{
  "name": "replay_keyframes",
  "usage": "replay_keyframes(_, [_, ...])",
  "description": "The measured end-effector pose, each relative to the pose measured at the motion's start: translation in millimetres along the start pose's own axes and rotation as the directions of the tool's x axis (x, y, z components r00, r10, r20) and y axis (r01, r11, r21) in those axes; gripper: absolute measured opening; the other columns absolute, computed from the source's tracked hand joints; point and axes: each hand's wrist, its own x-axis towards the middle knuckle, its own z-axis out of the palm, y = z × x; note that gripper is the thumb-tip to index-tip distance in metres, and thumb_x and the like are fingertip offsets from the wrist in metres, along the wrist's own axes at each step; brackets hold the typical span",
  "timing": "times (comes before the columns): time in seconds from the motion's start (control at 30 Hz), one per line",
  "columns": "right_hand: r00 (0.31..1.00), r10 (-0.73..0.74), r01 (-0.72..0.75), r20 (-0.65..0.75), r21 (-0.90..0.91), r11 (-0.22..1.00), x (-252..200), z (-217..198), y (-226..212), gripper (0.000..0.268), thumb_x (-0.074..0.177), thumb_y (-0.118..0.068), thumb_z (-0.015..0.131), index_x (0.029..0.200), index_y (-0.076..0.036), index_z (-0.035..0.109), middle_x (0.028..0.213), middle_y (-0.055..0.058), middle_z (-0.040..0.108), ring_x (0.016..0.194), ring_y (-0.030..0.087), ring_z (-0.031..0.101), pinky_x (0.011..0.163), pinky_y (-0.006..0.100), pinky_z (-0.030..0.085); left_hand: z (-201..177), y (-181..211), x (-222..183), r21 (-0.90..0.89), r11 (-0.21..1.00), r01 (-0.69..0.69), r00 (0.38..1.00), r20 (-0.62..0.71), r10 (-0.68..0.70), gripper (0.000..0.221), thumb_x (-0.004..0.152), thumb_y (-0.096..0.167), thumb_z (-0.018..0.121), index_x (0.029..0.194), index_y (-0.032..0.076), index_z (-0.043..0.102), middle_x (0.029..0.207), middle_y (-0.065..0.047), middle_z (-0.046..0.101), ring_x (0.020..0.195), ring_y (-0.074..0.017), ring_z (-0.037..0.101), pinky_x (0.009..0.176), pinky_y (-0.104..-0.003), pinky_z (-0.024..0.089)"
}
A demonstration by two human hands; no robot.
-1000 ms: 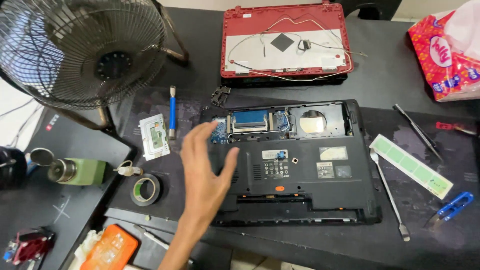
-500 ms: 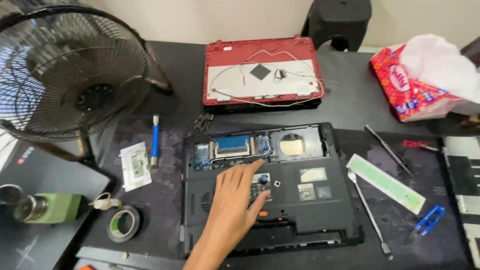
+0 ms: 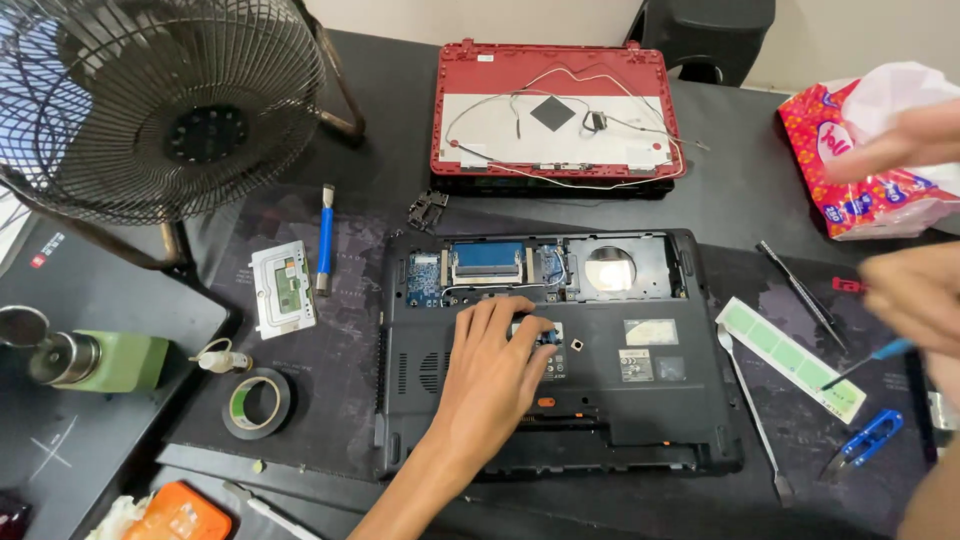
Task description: The person works on a laptop at a repair workbench. They lift the keyboard away, open the bottom cover, and use a screwdriver to remove and reposition small internal components, handling a small round part and screws while working inside the chassis.
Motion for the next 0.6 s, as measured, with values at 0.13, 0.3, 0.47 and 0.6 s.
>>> replay_keyframes(0.13, [0.997, 0.006, -0.001, 0.071, -0.063, 0.998, -8.0, 138.6, -188.5, 0.037, 0.095, -0.008, 0.062, 0.132, -0.002, 0.06, 0.104, 0.002, 0.069, 0.05, -0.004, 0.04, 0.042, 0.016, 0.03, -4.0, 0.7, 1.6, -0.031, 0.999, -0.019, 1.0, -0.004, 0.018, 0.024, 0.087, 0.011, 0.074, 0.109, 0.005, 0.066, 0.116, -0.012, 0.061, 0.115, -0.0344, 0.054, 0.1, -0.047, 0.04])
replay_keyframes(0.3, [0.965, 0.056, -0.032, 0.255, -0.095, 0.995, -1.8, 172.5, -211.3, 0.033, 0.093, -0.01, 0.074, 0.125, -0.002, 0.072, 0.095, 0.003, 0.069, 0.055, 0.0, 0.037, 0.045, 0.019, 0.03, -13.6, 1.7, 4.4, -0.148, 0.988, 0.045, 0.999, 0.004, -0.045, 0.026, 0.086, 0.008, 0.075, 0.11, 0.007, 0.066, 0.11, -0.009, 0.062, 0.112, -0.0312, 0.056, 0.099, -0.044, 0.042])
replay_keyframes(0.47, [0.936, 0.149, -0.003, 0.319, -0.415, 0.91, 8.5, 196.0, -216.4, 0.026, 0.089, -0.024, 0.078, 0.112, -0.011, 0.078, 0.09, 0.0, 0.07, 0.057, 0.01, 0.048, 0.05, 0.028, 0.043, -23.7, 5.9, 7.4, -0.269, 0.954, 0.13, 0.991, 0.056, -0.12, 0.022, 0.085, 0.009, 0.076, 0.106, 0.007, 0.067, 0.101, -0.008, 0.067, 0.101, -0.0288, 0.061, 0.093, -0.04, 0.044])
replay_keyframes(0.6, [0.92, 0.113, 0.049, 0.376, -0.397, 0.916, 6.4, 207.0, -199.0, 0.027, 0.09, -0.029, 0.076, 0.11, -0.012, 0.075, 0.098, -0.001, 0.076, 0.066, 0.015, 0.063, 0.056, 0.029, 0.052, -25.0, 4.1, 6.9, -0.505, 0.839, 0.201, 0.98, 0.099, -0.175, 0.022, 0.087, 0.007, 0.074, 0.107, 0.003, 0.066, 0.1, -0.008, 0.072, 0.097, -0.0226, 0.068, 0.089, -0.035, 0.052])
